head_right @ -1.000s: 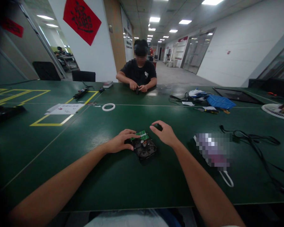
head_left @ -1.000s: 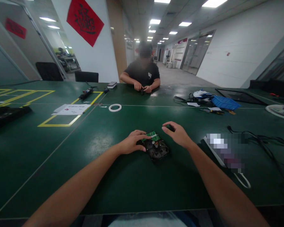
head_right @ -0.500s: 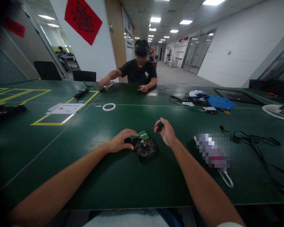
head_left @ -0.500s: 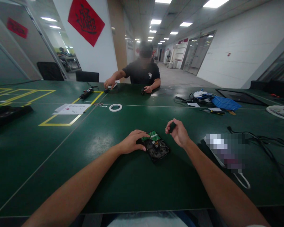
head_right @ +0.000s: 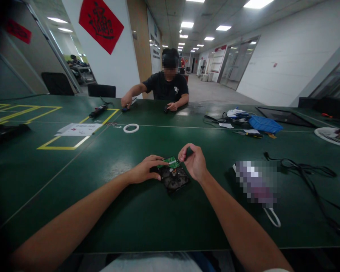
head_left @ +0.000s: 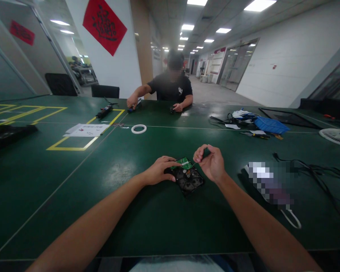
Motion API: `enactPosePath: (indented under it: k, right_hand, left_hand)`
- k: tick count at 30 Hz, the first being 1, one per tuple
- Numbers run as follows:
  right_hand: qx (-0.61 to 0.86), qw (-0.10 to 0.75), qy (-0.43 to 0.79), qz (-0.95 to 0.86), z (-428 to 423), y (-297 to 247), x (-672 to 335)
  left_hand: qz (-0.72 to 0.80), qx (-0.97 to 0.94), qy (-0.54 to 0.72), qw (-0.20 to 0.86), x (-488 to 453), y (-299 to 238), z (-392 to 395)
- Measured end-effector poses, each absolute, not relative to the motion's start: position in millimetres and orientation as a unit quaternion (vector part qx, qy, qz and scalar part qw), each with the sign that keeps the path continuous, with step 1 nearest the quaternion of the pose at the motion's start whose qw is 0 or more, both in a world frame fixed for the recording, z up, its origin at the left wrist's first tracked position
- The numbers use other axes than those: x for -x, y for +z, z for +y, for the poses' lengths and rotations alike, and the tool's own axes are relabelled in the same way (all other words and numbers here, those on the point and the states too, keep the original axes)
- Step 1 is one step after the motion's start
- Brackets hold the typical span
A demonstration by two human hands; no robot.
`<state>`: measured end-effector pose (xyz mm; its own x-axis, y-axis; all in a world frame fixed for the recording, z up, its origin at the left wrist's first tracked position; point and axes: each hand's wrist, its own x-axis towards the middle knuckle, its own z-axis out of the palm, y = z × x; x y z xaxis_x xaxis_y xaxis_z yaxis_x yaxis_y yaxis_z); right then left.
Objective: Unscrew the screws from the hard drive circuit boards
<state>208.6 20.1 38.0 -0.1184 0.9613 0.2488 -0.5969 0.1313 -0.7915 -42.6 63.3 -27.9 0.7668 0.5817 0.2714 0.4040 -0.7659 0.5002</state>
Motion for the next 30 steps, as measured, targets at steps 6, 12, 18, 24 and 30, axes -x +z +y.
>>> enactPosePath:
  k: [6,12,18,24,30]
  right_hand:
    - [0.242,0.617,0.606,-0.439,18.2,34.8,-205.3]
    - [0.262,0.617,0.593,-0.446,20.1,32.7,-205.0]
    - [0.257,0.612,0.596,-0.451,19.9,31.6,-204.9]
    - [0.258,0.612,0.585,-0.465,17.7,30.6,-201.9]
    - [0.288,0.569,0.555,-0.534,27.6,40.3,-204.3]
  left_hand:
    - [0.273,-0.914,0.21,0.216,41.7,-25.6,62.2]
    - [0.275,-0.913,0.209,0.219,41.7,-26.0,63.0]
    - [0.273,-0.912,0.212,0.221,41.8,-27.3,63.6]
    - [0.27,-0.913,0.209,0.223,41.7,-24.5,61.7]
    - [0.264,-0.913,0.218,0.22,42.5,-25.2,61.9]
